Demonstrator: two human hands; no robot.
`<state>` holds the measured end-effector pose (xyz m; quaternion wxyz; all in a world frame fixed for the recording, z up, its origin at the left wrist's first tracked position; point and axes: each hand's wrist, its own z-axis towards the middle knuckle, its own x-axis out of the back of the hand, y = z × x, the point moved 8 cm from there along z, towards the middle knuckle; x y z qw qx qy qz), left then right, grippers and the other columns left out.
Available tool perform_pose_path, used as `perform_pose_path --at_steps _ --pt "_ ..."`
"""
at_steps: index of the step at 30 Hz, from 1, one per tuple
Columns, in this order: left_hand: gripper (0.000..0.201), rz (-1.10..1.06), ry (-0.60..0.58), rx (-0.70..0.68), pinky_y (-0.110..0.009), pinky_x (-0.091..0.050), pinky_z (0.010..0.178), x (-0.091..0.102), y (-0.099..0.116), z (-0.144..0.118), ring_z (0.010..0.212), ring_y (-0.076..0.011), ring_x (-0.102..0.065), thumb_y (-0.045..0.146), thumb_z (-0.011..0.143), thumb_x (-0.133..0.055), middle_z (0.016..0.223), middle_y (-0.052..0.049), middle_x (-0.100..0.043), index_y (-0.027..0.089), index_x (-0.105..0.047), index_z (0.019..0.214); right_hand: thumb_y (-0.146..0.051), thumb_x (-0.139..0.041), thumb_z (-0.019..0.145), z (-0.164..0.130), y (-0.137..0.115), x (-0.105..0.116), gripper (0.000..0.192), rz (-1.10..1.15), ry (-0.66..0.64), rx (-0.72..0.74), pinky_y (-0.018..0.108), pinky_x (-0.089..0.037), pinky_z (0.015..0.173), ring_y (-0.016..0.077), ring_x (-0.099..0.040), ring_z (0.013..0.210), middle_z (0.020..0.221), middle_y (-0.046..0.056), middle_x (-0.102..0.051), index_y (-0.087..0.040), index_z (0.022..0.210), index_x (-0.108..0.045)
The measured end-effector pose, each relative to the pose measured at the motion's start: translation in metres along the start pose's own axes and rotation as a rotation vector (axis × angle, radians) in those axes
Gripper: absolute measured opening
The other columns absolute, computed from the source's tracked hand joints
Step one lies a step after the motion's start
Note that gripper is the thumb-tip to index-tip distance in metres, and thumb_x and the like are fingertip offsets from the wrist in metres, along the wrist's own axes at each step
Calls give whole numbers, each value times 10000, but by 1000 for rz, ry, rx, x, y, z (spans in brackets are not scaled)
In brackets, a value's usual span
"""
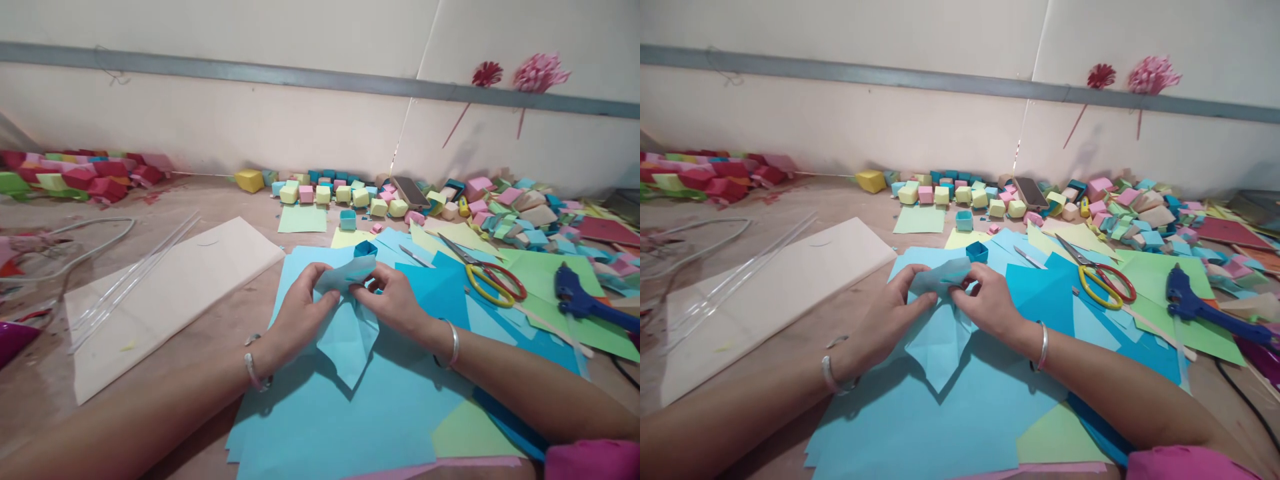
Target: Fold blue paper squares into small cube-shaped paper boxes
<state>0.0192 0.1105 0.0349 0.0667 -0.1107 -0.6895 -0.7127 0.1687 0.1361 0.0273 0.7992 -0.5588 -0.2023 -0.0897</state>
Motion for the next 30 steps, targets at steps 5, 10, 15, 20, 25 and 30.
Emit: perform_pose_path --at_steps 5,10,15,20,25,30 --pt "101 20 -91 0 -251 -434 668 -7 2 0 736 -149 -540 266 791 -587 801 9 -614 183 -586 848 -178 -598 744 1 -4 -2 63 47 -33 46 227 -431 570 104 -528 642 723 -16 -606 -186 789 -641" --pt "113 78 -79 -7 -238 -419 643 -5 2 1 706 -128 -507 268 806 -585 800 19 -580 176 -575 871 -225 -644 720 -1 -3 1 54 59 5 21 232 -391 528 105 -486 604 664 -18 -555 -185 685 -637" --pt "188 -59 -93 51 -213 -386 523 -7 -8 -2 616 -103 -491 316 824 -609 766 37 -539 197 -501 922 -293 -645 729 0 9 7 118 90 86 -77 239 -413 523 111 -490 590 665 -10 -574 -177 715 -641" --pt "214 -129 -169 -20 -223 -491 632 -14 -6 -5 781 -128 -585 327 834 -627 986 -31 -604 191 -553 982 -294 -645 703 3 14 9 151 115 99 -140 228 -372 492 100 -448 544 574 -29 -521 -169 642 -585" --pt "269 -62 -175 -51 -248 -540 747 -15 -6 -4 967 -180 -627 359 814 -657 1184 -71 -583 198 -617 1025 -255 -624 683 4 9 5 100 144 38 -131 222 -384 514 100 -459 569 605 -28 -527 -166 684 -579" --pt "296 -18 -170 47 -243 -494 617 -11 -9 2 796 -174 -642 379 776 -687 938 -53 -694 183 -631 990 -187 -610 704 3 -1 0 50 48 -43 -4 215 -413 557 98 -487 624 688 -22 -553 -179 753 -611"
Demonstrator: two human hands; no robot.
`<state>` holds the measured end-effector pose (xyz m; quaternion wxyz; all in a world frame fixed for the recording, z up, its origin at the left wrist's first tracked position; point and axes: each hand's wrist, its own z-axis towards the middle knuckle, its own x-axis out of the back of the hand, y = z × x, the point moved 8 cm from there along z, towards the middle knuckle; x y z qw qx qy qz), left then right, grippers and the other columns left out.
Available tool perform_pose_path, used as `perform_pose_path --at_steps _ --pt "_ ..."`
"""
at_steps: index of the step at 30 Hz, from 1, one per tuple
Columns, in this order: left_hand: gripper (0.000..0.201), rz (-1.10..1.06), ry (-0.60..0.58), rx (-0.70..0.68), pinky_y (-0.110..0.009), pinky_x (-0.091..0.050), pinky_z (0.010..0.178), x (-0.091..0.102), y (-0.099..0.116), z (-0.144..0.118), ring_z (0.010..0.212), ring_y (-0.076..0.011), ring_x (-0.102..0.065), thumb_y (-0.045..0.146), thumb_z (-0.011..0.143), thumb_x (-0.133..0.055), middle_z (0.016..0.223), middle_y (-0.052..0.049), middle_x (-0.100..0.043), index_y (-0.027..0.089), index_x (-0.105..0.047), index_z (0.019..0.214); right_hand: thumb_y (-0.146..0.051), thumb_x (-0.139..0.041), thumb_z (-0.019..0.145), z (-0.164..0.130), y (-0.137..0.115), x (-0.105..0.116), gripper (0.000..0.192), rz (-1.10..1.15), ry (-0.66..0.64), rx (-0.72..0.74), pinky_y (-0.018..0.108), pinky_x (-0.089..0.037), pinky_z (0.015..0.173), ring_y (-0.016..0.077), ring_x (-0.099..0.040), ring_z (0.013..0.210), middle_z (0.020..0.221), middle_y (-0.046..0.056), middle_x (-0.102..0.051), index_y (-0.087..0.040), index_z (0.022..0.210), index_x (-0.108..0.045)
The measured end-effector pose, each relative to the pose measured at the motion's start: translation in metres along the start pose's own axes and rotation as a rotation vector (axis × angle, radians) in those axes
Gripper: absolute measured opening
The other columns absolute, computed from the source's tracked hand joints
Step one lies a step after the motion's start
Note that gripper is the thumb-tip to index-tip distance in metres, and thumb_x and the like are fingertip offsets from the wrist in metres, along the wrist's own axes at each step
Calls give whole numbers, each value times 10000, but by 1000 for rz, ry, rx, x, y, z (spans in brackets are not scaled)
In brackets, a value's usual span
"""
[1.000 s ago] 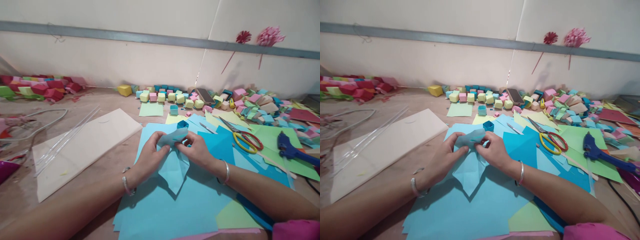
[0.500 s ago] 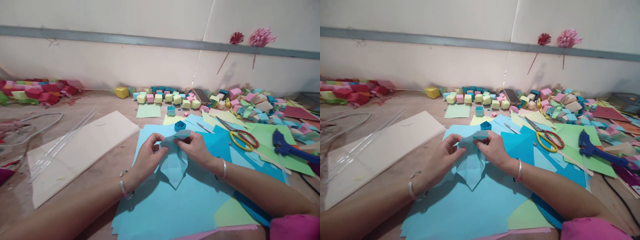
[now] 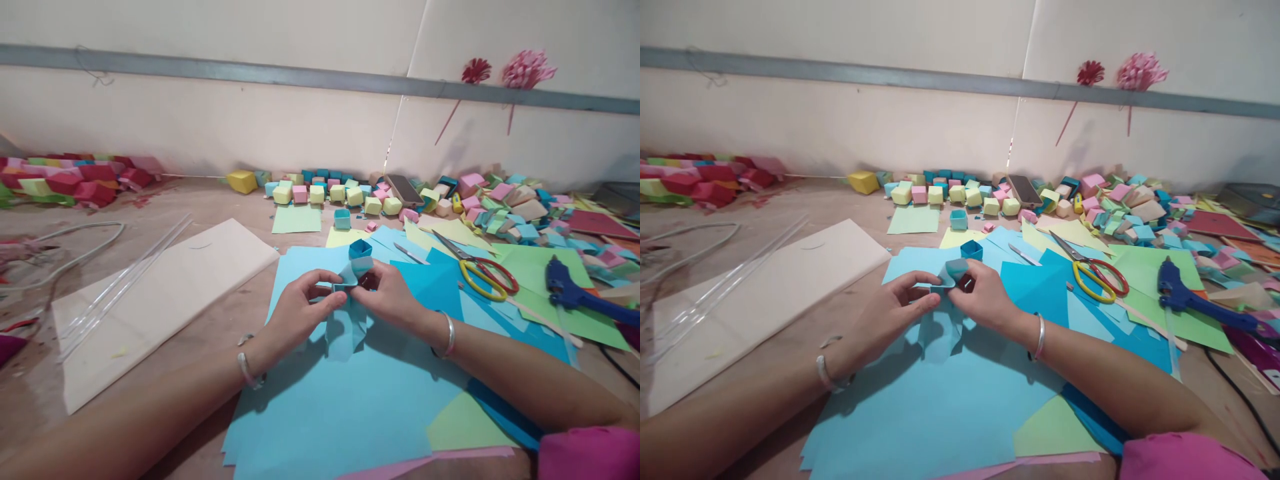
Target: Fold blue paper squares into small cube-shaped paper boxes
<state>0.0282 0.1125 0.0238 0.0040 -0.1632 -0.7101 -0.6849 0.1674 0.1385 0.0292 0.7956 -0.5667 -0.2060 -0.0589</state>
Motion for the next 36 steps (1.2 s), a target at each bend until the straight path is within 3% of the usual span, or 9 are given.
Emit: perform_pose_path --at_steps 5,9,14,16,20,25,30,36 --pt "316 -59 1 71 -232 -451 588 0 -4 1 717 -149 -604 384 735 -729 802 -24 -678 177 -631 953 -237 -676 760 -3 -13 3 59 -76 14 127 233 -410 575 101 -487 633 696 -20 -561 -194 753 -637" --pt "304 -374 66 113 -226 -485 651 2 -13 1 811 -145 -608 451 809 -668 955 -31 -639 197 -609 966 -199 -628 804 -3 -20 10 61 -40 68 167 255 -410 582 121 -534 683 771 12 -652 -205 772 -680" --pt "322 -639 -196 251 -259 -498 689 -24 -25 1 751 -146 -587 416 793 -708 874 -51 -618 178 -663 1006 -206 -648 794 -6 -25 11 46 29 92 208 265 -413 581 146 -590 756 806 21 -681 -216 783 -692" --pt "314 -701 -243 282 -259 -493 674 -29 -29 0 717 -137 -574 411 780 -730 835 -34 -600 182 -655 982 -179 -658 772 -8 -27 8 67 23 64 215 273 -430 607 151 -604 777 829 18 -696 -227 798 -697" --pt "293 -742 -253 292 -236 -473 637 -32 -31 -1 680 -113 -551 407 767 -752 781 -5 -565 183 -619 902 -93 -639 736 -11 -31 8 194 18 27 235 299 -471 696 151 -616 782 834 5 -711 -246 822 -721" --pt "282 -807 -249 305 -235 -464 651 -32 -31 -3 646 -93 -536 329 713 -810 688 33 -537 191 -608 853 -128 -666 762 -11 -27 13 151 93 29 191 307 -493 705 152 -615 738 752 12 -687 -248 794 -753" --pt "300 -875 -207 336 -233 -480 665 -31 -36 -2 647 -88 -548 240 663 -845 676 45 -553 192 -600 830 -113 -669 759 -10 -25 10 187 69 2 198 294 -496 725 147 -621 792 838 16 -662 -258 833 -761" --pt "259 -903 -245 314 -232 -486 673 -32 -37 0 647 -81 -550 244 693 -827 679 44 -561 173 -601 798 -128 -635 791 -15 -44 16 128 -35 103 317 310 -495 721 159 -607 802 819 16 -674 -230 832 -701"
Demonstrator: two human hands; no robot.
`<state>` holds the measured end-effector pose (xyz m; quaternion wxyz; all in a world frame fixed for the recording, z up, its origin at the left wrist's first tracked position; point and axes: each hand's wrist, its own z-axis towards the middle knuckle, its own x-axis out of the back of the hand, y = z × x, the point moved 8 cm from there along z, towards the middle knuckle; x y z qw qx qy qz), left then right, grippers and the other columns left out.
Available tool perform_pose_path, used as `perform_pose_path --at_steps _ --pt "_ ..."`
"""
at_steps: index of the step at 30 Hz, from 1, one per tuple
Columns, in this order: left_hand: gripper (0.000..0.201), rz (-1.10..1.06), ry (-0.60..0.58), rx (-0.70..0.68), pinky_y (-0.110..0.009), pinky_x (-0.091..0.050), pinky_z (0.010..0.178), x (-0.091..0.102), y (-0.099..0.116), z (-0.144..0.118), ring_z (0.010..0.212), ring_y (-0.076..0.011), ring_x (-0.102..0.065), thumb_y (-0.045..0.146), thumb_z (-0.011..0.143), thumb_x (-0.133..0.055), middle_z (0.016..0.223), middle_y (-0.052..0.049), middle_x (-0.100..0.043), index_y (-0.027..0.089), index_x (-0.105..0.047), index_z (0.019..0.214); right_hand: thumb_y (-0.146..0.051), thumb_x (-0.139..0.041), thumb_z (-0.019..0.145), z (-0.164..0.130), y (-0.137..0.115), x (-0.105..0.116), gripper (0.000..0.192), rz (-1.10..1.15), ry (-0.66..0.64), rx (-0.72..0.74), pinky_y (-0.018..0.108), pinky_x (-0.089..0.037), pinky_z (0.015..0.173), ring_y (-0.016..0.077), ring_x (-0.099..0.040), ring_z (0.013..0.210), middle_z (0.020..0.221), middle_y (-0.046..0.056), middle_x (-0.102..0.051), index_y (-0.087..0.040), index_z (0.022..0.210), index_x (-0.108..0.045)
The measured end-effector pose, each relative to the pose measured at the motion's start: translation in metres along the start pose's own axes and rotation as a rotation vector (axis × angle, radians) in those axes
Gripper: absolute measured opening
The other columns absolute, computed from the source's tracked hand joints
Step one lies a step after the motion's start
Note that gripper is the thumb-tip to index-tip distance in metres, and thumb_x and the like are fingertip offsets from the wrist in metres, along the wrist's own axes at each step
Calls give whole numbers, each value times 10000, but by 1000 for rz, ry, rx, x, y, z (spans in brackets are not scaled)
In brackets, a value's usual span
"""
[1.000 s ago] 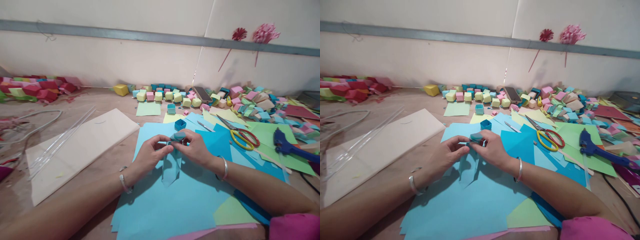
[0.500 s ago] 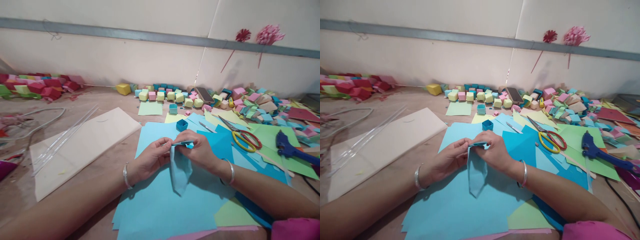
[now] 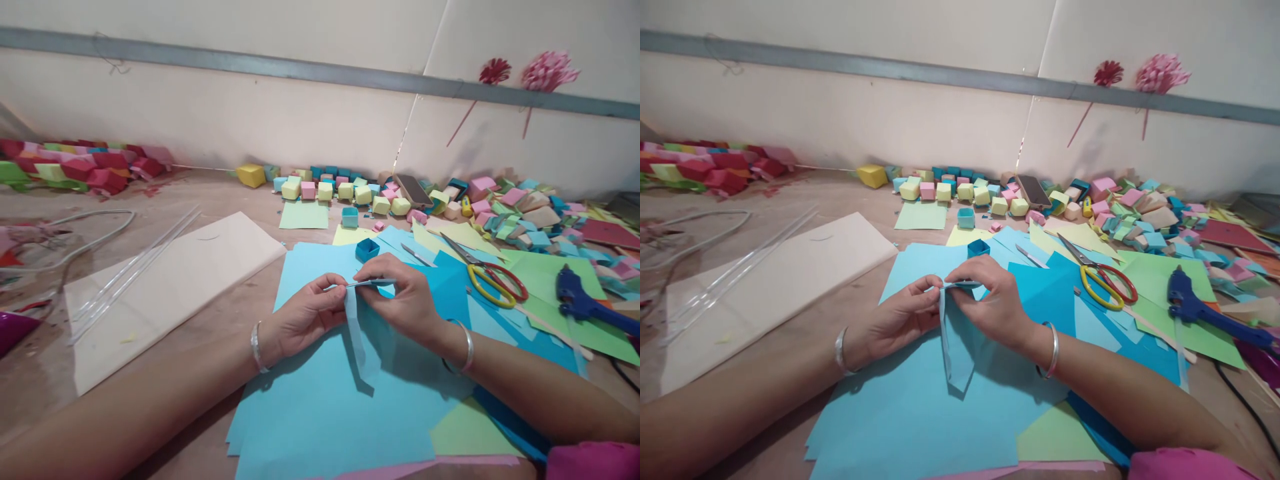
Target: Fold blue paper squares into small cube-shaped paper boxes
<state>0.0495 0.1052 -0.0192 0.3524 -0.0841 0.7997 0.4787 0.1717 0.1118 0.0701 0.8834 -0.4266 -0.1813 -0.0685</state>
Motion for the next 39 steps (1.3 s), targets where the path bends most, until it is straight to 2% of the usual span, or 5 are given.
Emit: perform_pose_path --at_steps 8,13,23,31,39 --pt "323 0 -19 22 -245 -485 677 1 -3 1 657 -93 -571 265 647 -864 713 34 -597 170 -616 831 -160 -669 790 -3 -4 3 94 -16 13 14 318 -484 706 157 -584 741 768 11 -661 -216 757 -600" --pt "317 -14 -27 26 -237 -478 657 0 -4 1 640 -92 -569 278 646 -866 682 36 -597 162 -611 793 -96 -626 797 -3 -18 3 141 -94 1 188 329 -482 749 172 -580 836 834 33 -660 -215 775 -553" --pt "300 -21 -68 6 -218 -461 631 -1 -3 1 606 -77 -530 283 664 -855 640 41 -571 147 -593 712 -24 -606 799 -12 -48 -3 175 -506 -7 555 307 -447 652 163 -531 735 801 79 -652 -173 753 -528" --pt "287 -32 -82 4 -238 -481 651 -1 -2 3 631 -99 -550 287 679 -844 651 27 -576 153 -596 731 -49 -568 808 -10 -53 1 123 -486 -21 526 312 -454 653 170 -551 758 838 84 -622 -171 805 -579" --pt "273 -99 -58 10 -203 -475 615 -3 -3 2 571 -65 -503 242 673 -849 610 46 -543 137 -603 729 -34 -562 822 -16 -50 -7 155 -683 -40 583 298 -443 661 158 -522 730 797 65 -623 -171 752 -570"
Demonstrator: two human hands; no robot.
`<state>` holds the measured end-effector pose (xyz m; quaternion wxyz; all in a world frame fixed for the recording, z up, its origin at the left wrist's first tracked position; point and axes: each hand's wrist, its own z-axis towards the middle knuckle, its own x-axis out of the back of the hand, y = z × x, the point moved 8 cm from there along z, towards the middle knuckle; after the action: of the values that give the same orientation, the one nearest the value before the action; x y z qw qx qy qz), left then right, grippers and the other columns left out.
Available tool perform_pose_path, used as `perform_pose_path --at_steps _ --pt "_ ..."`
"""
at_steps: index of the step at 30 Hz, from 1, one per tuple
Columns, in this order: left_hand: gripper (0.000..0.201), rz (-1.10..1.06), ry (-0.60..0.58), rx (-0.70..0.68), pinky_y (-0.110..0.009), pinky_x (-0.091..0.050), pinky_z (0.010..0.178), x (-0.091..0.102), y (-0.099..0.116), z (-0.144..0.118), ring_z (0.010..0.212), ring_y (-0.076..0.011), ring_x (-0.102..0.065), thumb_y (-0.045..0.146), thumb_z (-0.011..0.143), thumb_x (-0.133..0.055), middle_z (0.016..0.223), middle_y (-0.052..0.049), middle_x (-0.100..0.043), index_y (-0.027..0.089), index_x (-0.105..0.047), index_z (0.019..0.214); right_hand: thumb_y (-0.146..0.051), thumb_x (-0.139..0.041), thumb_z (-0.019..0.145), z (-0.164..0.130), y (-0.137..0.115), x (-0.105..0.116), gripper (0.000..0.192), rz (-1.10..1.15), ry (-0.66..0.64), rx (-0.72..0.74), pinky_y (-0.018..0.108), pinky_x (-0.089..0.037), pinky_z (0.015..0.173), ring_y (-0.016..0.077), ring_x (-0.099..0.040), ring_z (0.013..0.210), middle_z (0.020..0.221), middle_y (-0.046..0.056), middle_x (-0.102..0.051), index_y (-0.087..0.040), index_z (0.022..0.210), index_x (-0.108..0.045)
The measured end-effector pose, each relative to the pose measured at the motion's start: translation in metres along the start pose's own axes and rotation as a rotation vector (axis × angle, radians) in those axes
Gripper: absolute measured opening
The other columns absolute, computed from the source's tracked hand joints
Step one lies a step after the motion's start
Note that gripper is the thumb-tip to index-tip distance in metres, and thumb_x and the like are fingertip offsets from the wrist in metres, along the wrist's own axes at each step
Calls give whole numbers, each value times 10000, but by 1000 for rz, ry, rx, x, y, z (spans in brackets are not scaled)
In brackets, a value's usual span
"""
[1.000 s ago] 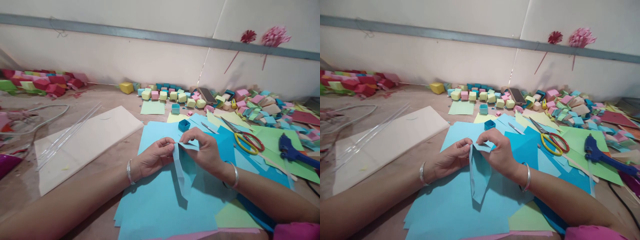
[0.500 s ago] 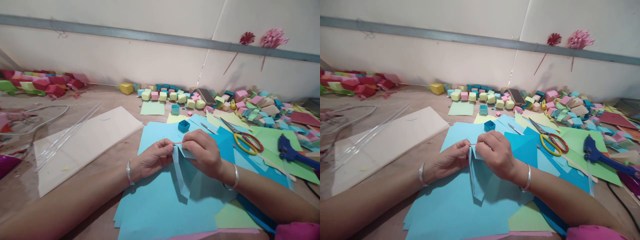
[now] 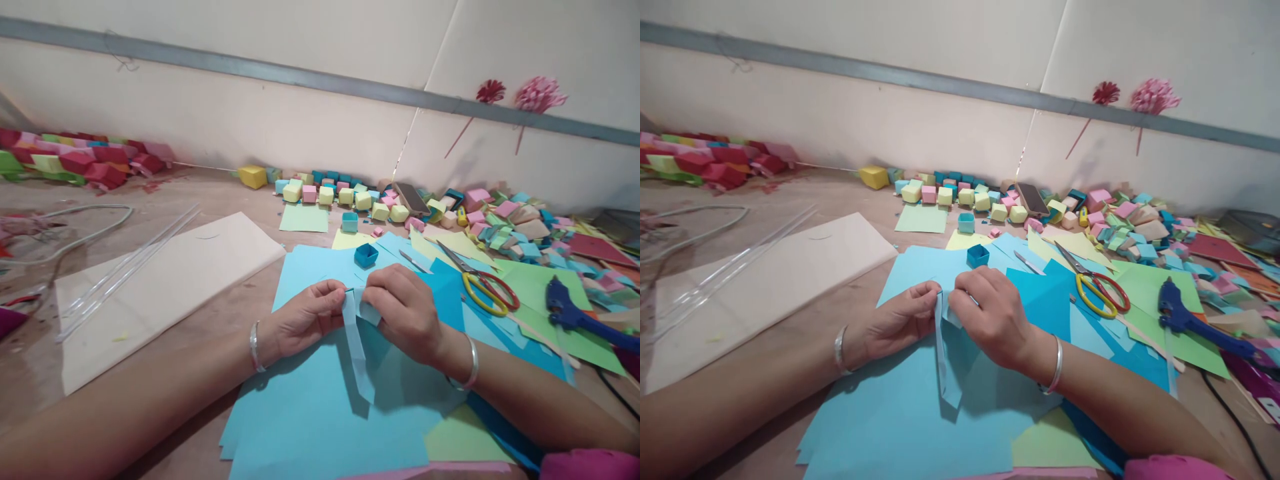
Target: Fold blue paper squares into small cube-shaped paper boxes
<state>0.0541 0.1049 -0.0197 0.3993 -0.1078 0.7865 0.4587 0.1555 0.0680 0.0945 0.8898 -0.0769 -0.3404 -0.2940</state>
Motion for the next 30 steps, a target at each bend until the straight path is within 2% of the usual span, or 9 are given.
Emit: perform_pose_path --at_steps 4,6,8,11,15,17,20,26,30 --pt "251 -13 8 -20 -189 -476 611 3 3 2 570 -54 -501 233 694 -836 632 47 -552 134 -610 739 -51 -554 822 4 -1 -5 115 8 -110 2 333 -466 725 188 -571 812 893 96 -656 -146 783 -605" --pt "239 5 5 -31 -199 -487 628 4 6 4 595 -63 -523 253 715 -822 659 39 -570 137 -618 760 -114 -585 819 6 1 -3 49 63 -162 -33 365 -473 768 218 -591 879 970 116 -665 -139 822 -626" --pt "237 35 -13 -26 -214 -493 646 3 6 5 624 -77 -544 280 731 -809 690 25 -591 138 -627 782 -202 -615 829 8 5 -2 65 165 -216 -81 376 -479 790 232 -601 917 1019 121 -669 -146 848 -641" --pt "231 66 -26 1 -212 -481 644 3 5 4 620 -79 -542 291 742 -799 686 23 -588 142 -625 775 -206 -570 881 9 14 -1 93 291 -236 -181 325 -486 764 188 -616 860 944 83 -689 -164 833 -638" --pt "235 87 -29 26 -203 -455 603 4 2 3 539 -59 -477 287 736 -803 614 46 -533 143 -617 742 -149 -555 870 4 28 -9 76 231 -273 -306 287 -465 698 166 -613 771 829 48 -687 -162 884 -629" --pt "243 101 -16 28 -208 -454 605 5 2 2 549 -63 -483 280 718 -816 623 41 -542 138 -621 740 -149 -547 876 2 28 -16 102 215 -334 -298 277 -449 688 163 -613 770 827 50 -688 -165 898 -645" --pt "261 120 5 49 -220 -459 618 5 0 1 591 -80 -521 261 676 -843 648 27 -568 132 -621 726 -151 -517 896 -1 26 -22 175 176 -409 -265 259 -410 646 152 -594 724 746 54 -666 -163 805 -666" --pt "278 156 12 99 -247 -465 639 0 -4 -1 636 -107 -573 234 626 -871 708 0 -633 140 -625 716 -138 -525 873 -6 24 -21 253 84 -436 -227 261 -305 556 131 -507 595 612 36 -590 -146 645 -633" --pt "247 166 21 84 -250 -465 648 2 -3 -1 620 -100 -563 236 669 -847 664 14 -605 138 -632 741 -99 -500 872 -6 21 -24 248 45 -453 -191 263 -273 563 116 -461 584 617 18 -577 -158 685 -650"
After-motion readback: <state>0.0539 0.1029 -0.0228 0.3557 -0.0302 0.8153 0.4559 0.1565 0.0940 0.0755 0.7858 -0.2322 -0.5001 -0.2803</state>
